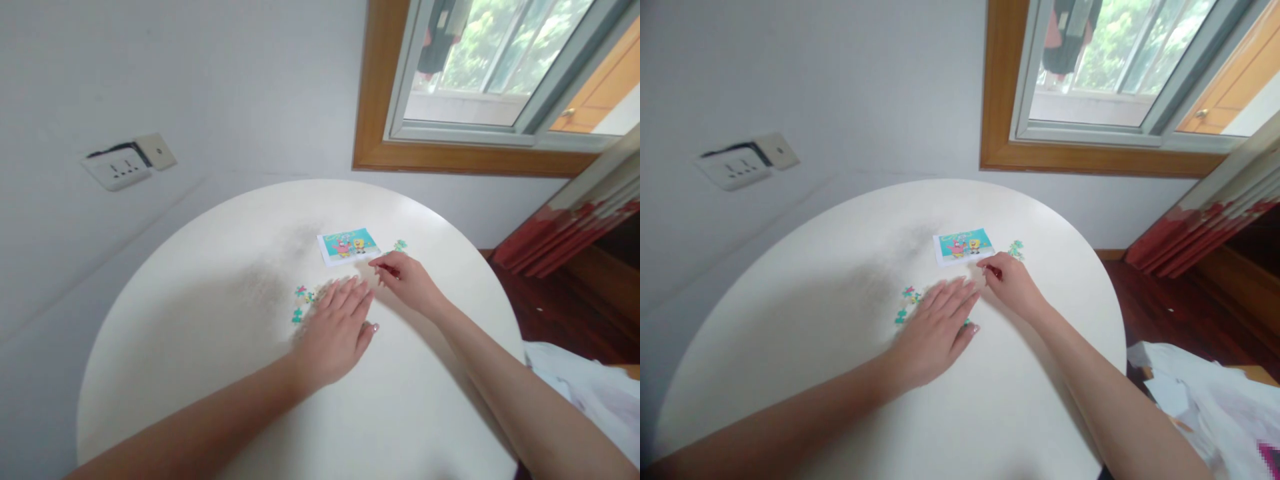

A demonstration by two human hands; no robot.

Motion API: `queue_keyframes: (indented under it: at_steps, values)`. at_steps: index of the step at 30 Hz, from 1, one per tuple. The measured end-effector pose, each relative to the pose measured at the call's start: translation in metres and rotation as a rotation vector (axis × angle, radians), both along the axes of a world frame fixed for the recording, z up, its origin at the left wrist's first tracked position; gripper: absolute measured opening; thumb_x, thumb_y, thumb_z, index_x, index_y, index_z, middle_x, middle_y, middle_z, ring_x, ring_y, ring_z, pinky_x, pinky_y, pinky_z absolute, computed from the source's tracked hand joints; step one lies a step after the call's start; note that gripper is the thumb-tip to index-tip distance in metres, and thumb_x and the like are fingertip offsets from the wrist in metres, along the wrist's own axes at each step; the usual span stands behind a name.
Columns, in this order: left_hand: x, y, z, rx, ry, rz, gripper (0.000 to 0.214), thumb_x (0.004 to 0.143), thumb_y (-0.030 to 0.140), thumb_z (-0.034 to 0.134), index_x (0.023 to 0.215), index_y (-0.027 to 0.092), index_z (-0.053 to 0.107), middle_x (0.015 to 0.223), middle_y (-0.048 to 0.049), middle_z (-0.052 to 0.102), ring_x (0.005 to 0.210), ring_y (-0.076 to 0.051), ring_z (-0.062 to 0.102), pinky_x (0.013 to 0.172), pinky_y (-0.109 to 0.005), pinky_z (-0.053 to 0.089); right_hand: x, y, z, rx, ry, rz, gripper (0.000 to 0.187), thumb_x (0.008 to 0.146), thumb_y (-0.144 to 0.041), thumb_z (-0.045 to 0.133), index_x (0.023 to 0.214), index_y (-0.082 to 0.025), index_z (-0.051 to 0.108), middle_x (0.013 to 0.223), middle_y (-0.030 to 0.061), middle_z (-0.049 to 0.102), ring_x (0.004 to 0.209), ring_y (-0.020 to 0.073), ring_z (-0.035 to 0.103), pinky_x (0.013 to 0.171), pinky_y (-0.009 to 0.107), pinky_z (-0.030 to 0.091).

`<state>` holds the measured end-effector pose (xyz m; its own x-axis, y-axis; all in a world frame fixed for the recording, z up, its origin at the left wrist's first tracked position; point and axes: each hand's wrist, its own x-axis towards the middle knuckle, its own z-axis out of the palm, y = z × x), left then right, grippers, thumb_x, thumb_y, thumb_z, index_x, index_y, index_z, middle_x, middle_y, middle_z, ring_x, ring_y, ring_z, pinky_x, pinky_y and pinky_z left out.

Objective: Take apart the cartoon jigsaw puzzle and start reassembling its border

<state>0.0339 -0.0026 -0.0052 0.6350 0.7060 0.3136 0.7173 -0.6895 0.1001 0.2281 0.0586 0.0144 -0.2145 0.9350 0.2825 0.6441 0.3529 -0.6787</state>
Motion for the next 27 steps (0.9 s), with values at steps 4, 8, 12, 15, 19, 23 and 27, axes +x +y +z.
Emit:
queue_keyframes:
  at_steps: [4,8,12,15,19,23,27]
  values:
    - [0.016,0.005,-0.008,-0.015,0.050,0.052,0.047,0.099,0.032,0.029,0.139,0.011,0.044,0.150,-0.0101,0.039,0.142,-0.025,0.027,0.118,-0.049,0.018,0.001,0.002,-0.002,0.064,0.017,-0.031,0.027,0.083,-0.014,0.048,0.098,-0.017,0.070,0.085,0.0055,0.064,0.065,0.0136,0.060,0.067,0.030,0.050]
    - [0.002,0.010,-0.009,-0.053,0.033,0.016,0.043,0.098,0.026,0.033,0.138,0.019,0.047,0.148,-0.0054,0.042,0.138,-0.021,0.036,0.117,-0.044,0.025,0.005,0.004,-0.001,0.096,0.017,-0.048,0.026,0.084,-0.016,0.049,0.098,-0.018,0.071,0.084,0.0047,0.065,0.067,0.0140,0.059,0.067,0.029,0.049]
    - [-0.026,0.022,-0.010,-0.073,-0.038,0.022,0.040,0.095,0.020,0.038,0.131,0.019,0.054,0.142,-0.0052,0.050,0.134,-0.021,0.042,0.114,-0.043,0.032,0.013,0.007,0.007,0.140,0.000,-0.097,0.027,0.084,-0.018,0.048,0.098,-0.019,0.071,0.082,0.0034,0.064,0.067,0.0135,0.057,0.066,0.028,0.047]
    - [-0.048,0.036,-0.013,-0.052,-0.120,0.011,0.036,0.096,0.025,0.039,0.123,0.020,0.062,0.133,-0.0053,0.059,0.128,-0.021,0.050,0.110,-0.043,0.039,0.022,0.010,0.013,0.165,0.027,-0.186,0.027,0.083,-0.020,0.048,0.096,-0.018,0.072,0.080,0.0034,0.064,0.068,0.0142,0.057,0.066,0.027,0.046]
    - [-0.078,0.052,-0.014,-0.049,-0.145,0.014,0.034,0.096,0.033,0.042,0.116,0.022,0.066,0.123,-0.0029,0.066,0.120,-0.019,0.057,0.105,-0.039,0.045,0.034,0.017,0.014,0.191,0.089,-0.286,0.026,0.082,-0.022,0.050,0.094,-0.019,0.073,0.081,0.0035,0.065,0.069,0.0150,0.057,0.068,0.028,0.046]
    - [-0.105,0.062,-0.011,-0.062,-0.119,0.066,0.038,0.096,0.037,0.039,0.116,0.020,0.066,0.123,-0.0048,0.066,0.120,-0.021,0.057,0.106,-0.041,0.044,0.038,0.020,0.011,0.184,0.079,-0.289,0.028,0.082,-0.023,0.049,0.095,-0.018,0.073,0.080,0.0040,0.064,0.069,0.0156,0.056,0.069,0.029,0.045]
    - [-0.125,0.073,-0.007,-0.050,-0.101,0.090,0.041,0.095,0.037,0.035,0.116,0.017,0.065,0.124,-0.0091,0.065,0.117,-0.023,0.057,0.104,-0.043,0.045,0.036,0.020,0.010,0.186,0.028,-0.270,0.029,0.082,-0.023,0.047,0.095,-0.019,0.073,0.076,0.0030,0.062,0.066,0.0153,0.054,0.068,0.029,0.044]
